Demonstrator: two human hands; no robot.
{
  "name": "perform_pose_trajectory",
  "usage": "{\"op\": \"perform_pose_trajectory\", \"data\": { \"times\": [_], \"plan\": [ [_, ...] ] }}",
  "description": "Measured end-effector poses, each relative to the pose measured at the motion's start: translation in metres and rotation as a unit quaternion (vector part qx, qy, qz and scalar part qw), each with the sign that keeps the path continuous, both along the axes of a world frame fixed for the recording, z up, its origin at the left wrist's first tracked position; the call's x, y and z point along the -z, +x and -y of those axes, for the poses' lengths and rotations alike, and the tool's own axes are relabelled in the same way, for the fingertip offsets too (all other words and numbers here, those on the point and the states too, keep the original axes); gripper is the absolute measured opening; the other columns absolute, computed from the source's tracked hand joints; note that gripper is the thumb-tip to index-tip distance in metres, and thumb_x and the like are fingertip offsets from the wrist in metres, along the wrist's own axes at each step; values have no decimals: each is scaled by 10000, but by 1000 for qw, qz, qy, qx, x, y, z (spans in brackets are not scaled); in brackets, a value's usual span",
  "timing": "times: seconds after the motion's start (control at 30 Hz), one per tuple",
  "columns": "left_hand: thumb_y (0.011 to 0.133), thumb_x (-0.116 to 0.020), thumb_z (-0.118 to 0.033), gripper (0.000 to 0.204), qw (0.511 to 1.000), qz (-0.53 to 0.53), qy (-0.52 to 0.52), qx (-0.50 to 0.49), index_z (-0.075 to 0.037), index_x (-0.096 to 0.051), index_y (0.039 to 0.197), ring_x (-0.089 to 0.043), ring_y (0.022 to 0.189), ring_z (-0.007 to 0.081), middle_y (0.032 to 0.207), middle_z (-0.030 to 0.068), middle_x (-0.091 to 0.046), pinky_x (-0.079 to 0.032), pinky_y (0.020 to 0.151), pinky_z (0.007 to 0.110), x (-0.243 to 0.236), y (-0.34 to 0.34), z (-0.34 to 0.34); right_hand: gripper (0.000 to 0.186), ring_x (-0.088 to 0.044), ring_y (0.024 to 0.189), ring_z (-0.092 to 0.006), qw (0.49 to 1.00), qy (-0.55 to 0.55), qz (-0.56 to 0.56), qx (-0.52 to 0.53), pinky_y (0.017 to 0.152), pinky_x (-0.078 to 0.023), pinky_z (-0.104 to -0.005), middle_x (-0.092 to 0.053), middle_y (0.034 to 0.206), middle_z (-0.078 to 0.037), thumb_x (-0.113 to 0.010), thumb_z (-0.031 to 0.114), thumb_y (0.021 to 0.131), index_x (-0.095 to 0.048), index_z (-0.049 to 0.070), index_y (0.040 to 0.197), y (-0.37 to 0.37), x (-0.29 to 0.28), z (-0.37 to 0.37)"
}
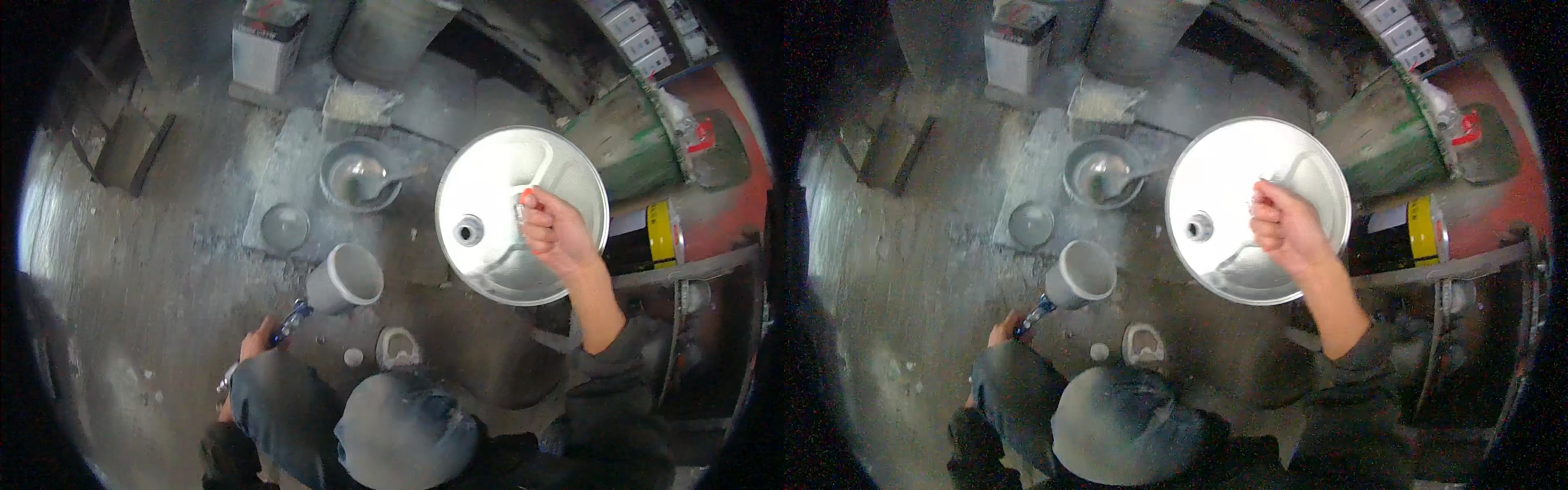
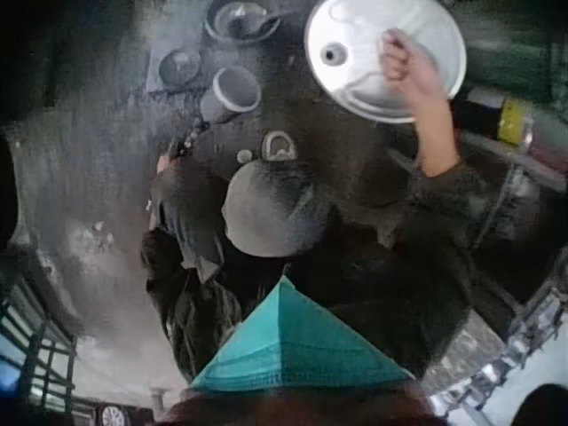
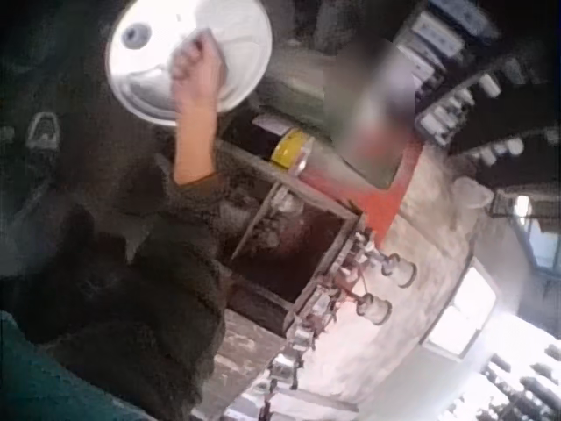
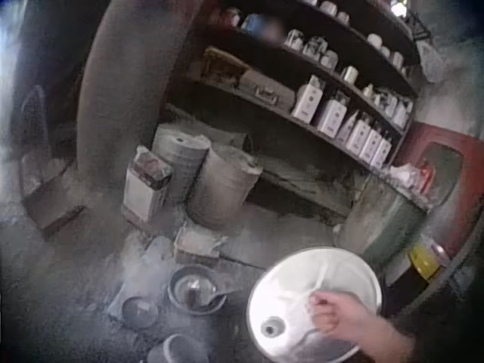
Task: The person sits on the floor and pours liquid from a large yellow can into a small container. They then mix a grey substance in a bowl with a stick and pour it into a spray gun. The person assembles the spray gun, attaches a hose, and wipes the container with a cloth.
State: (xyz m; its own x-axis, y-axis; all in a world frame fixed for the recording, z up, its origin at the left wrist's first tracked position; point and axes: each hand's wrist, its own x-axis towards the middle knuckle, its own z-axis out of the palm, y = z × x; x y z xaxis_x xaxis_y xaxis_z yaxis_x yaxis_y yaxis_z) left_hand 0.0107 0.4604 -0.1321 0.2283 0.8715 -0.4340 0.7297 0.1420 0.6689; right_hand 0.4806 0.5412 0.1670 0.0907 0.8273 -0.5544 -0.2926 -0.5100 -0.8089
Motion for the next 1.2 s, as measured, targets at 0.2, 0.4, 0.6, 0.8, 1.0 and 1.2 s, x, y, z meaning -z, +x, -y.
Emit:
{"op": "perform_pose_trajectory", "data": {
  "times": [0.2, 0.4, 0.6, 0.8, 1.0, 1.2],
  "plan": [
    [849, -713, -332, 277, 999, -44, -24, 12, -166, -600, 1039, -692, 802, 345, 833, 102, -707, -511, 684, 467, -9, 2, 19, 280, -314, 473, -30, 999, -12, 51, 10, 409, -234, -213, -386, 608, 79, -503, 312, 1014, -508, 126, 805, -120, 89, 35],
    [832, -676, -433, 348, 989, -103, -99, 33, -220, -552, 1078, -681, 887, 388, 927, 122, -715, -507, 732, 488, -5, -1, 23, 307, -426, 632, -44, 995, 19, 98, 17, 556, -345, -214, -467, 689, 42, -495, 306, 1023, -550, 89, 814, -157, 163, 53],
    [838, -659, -426, 350, 987, -126, -98, 30, -213, -542, 1089, -673, 887, 405, 920, 163, -707, -498, 739, 507, -13, -1, 25, 337, -423, 635, -68, 989, 20, 143, -14, 578, -358, -248, -457, 686, 30, -475, 297, 1028, -544, 60, 799, -172, 193, 51],
    [824, -686, -409, 369, 985, -136, -101, 31, -183, -531, 1072, -665, 889, 421, 920, 174, -701, -491, 747, 512, -5, -4, 25, 335, -431, 636, -81, 990, 26, 135, 4, 580, -365, -262, -464, 695, 24, -469, 275, 1028, -546, 44, 797, -177, 194, 48],
    [830, -697, -391, 355, 982, -143, -120, 32, -176, -532, 1060, -663, 912, 414, 938, 157, -701, -493, 763, 504, -18, 3, 18, 334, -440, 648, -94, 986, 33, 165, 0, 595, -372, -273, -472, 696, 7, -473, 260, 1025, -543, 33, 790, -175, 199, 52],
    [839, -693, -401, 357, 985, -136, -106, 25, -177, -535, 1067, -666, 920, 408, 944, 158, -701, -493, 771, 508, -12, 2, 22, 336, -447, 657, -101, 986, 25, 167, -10, 612, -384, -275, -473, 701, 4, -464, 259, 1028, -549, 23, 804, -174, 197, 49]
  ]
}}
